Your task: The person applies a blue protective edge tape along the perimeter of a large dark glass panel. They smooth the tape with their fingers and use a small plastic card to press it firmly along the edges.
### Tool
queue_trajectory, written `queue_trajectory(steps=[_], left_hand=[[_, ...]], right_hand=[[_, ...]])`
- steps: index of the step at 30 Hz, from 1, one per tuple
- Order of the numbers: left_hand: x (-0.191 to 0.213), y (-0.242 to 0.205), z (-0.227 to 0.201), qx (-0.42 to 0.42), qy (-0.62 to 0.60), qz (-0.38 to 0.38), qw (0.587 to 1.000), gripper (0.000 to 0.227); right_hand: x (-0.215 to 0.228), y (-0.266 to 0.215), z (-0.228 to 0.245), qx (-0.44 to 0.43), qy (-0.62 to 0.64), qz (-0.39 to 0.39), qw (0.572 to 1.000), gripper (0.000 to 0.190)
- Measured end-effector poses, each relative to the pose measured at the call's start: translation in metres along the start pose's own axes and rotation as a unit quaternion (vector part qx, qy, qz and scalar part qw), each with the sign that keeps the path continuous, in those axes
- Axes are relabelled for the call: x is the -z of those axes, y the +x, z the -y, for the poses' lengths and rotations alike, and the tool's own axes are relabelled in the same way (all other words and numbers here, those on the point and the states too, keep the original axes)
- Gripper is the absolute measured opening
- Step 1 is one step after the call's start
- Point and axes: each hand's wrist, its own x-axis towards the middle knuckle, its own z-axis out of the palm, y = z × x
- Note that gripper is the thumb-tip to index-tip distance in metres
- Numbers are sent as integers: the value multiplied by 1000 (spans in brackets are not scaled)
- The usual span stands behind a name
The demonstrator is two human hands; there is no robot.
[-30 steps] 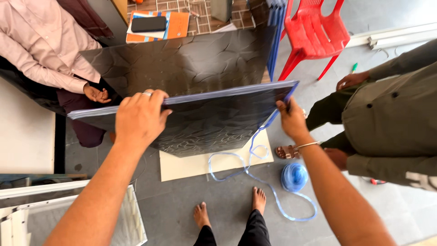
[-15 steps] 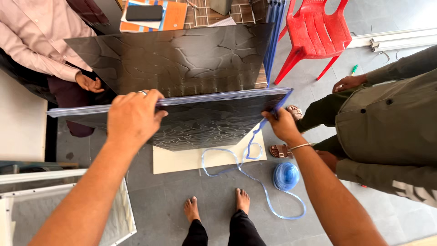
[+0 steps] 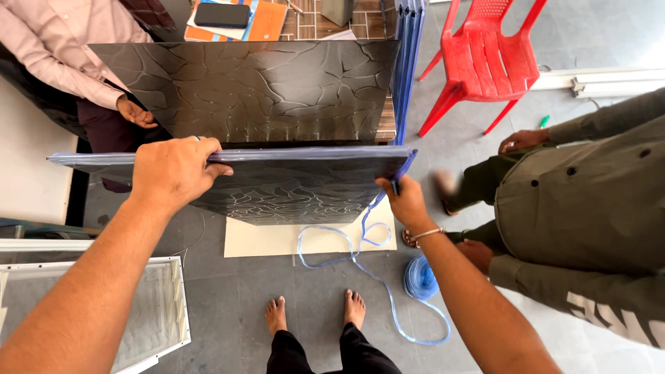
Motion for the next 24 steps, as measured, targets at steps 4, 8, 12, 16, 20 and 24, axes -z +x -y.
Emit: queue_trajectory(steps=[4,8,12,16,20,24], left_hand=[[-3,-12,-5,-4,-6,-16,1000,42],[0,-20,-19,-3,1,-30,1000,40],[4,-23,-32,16,-24,-11,1000,41],[10,-21,-53,21,-38,4,999,42],[14,-23,-74,30,-64,12,997,43],[22,-24,-82,51,-87,-3,995,43]], right_hand=[[0,-13,4,-23,19,-6,1000,29],[14,-15,5,3,-13,-15,1000,26],[33,-20,2,14,-27,-4,1000,26],[63,-21,-1,1,-46,13,999,25],[96,-21,1,9,-34,6,999,24],[123,-13,16,-2,-49,15,999,24]])
